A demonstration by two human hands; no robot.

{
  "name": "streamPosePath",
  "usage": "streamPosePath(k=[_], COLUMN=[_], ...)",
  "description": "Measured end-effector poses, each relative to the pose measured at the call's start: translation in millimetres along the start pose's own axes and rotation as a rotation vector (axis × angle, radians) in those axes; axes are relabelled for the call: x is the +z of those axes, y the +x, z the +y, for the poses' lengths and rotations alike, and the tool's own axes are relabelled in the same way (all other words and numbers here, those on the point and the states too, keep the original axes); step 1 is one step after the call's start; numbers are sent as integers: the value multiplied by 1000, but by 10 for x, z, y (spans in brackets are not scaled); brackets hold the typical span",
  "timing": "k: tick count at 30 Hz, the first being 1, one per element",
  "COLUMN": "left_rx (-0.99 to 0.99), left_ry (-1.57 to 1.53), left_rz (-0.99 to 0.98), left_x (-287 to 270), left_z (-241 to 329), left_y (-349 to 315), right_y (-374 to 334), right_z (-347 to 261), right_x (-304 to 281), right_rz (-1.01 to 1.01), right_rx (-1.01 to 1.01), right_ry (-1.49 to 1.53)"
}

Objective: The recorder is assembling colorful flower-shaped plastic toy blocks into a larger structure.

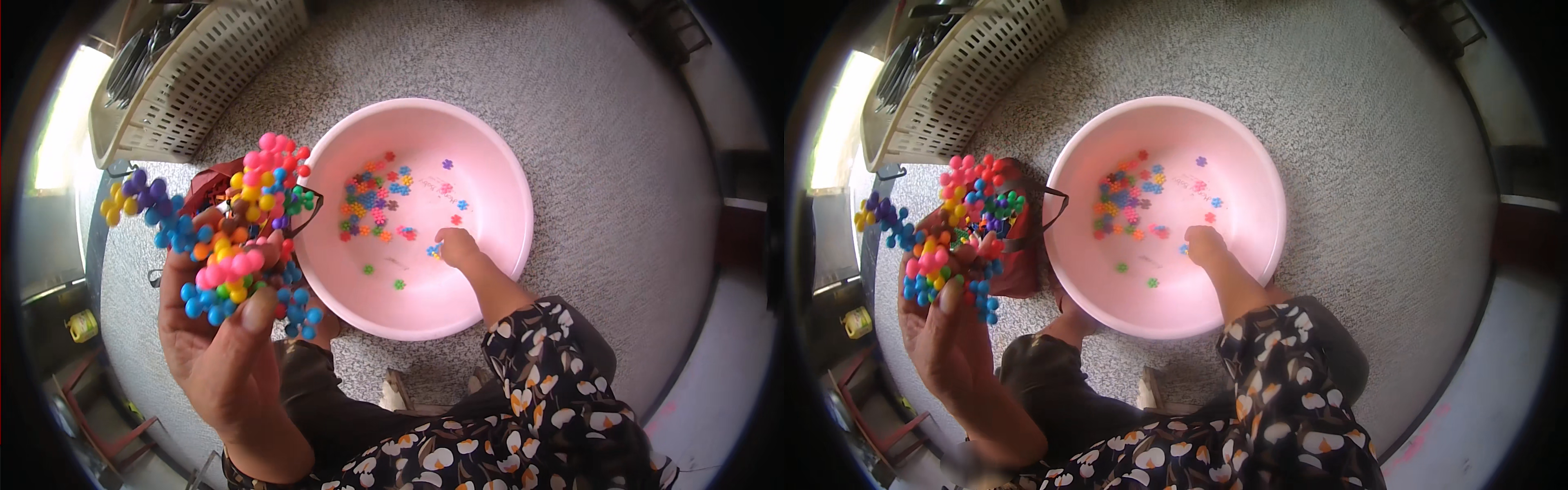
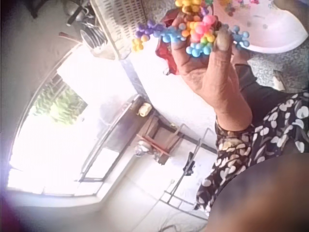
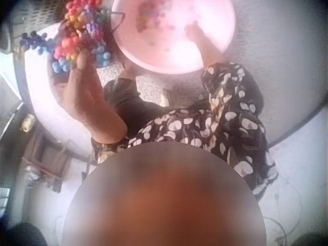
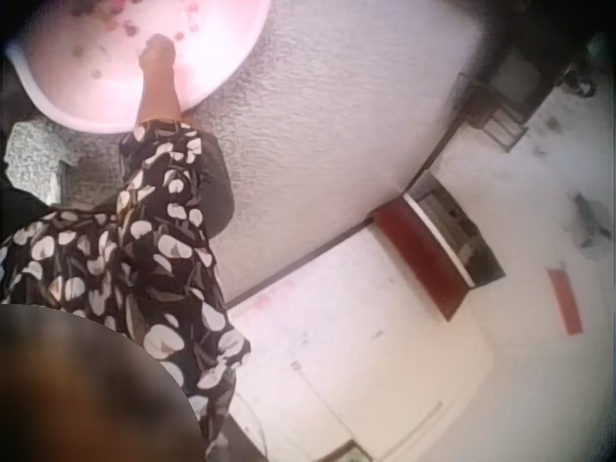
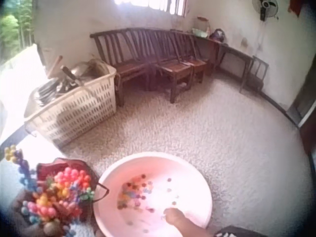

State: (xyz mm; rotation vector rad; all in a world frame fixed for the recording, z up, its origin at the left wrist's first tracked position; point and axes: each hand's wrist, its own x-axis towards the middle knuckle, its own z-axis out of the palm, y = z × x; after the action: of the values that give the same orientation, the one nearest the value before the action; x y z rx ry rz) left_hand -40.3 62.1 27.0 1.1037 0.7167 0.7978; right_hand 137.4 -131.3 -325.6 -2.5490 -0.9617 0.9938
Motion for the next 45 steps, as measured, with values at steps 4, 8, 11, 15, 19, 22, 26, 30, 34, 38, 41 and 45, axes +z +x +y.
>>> streamPosePath(k=[4,8,11,15,19,22,26,30,34,38,41,45], left_rx=[14,16,4,-18,-194,-222,-235,-351,-369,-333,-311,-260], left_ry=[23,128,187,153,-2,-202,-282,-438,-495,-510,-565,-627], left_rz=[-33,-33,51,-7,53,-132,-400,-529,-659,-689,-651,-744], left_x=[-130,-266,-325,-183,35,97,-2,4,39,36,45,196], left_z=[-63,-36,-74,-21,90,-77,20,102,151,116,115,88], left_y=[-31,-110,-159,-133,-126,-147,-194,-217,-252,-273,-272,-265], right_y=[149,40,-89,-342,-554,-649,-661,-680,-754,-838,-969,-1098], right_z=[125,121,131,45,-243,-98,-133,-198,-35,-492,-1109,-1413], right_x=[383,608,803,980,881,546,559,383,227,-421,-1214,-1976], right_rz=[-102,51,75,-247,-301,-439,-626,-748,-951,-773,-487,-19], right_rx=[37,1,-60,-103,-174,-61,-125,-107,144,-77,80,-111], right_ry=[-164,-180,-211,-222,-300,-315,-365,56,1553,2109,2048,1736])
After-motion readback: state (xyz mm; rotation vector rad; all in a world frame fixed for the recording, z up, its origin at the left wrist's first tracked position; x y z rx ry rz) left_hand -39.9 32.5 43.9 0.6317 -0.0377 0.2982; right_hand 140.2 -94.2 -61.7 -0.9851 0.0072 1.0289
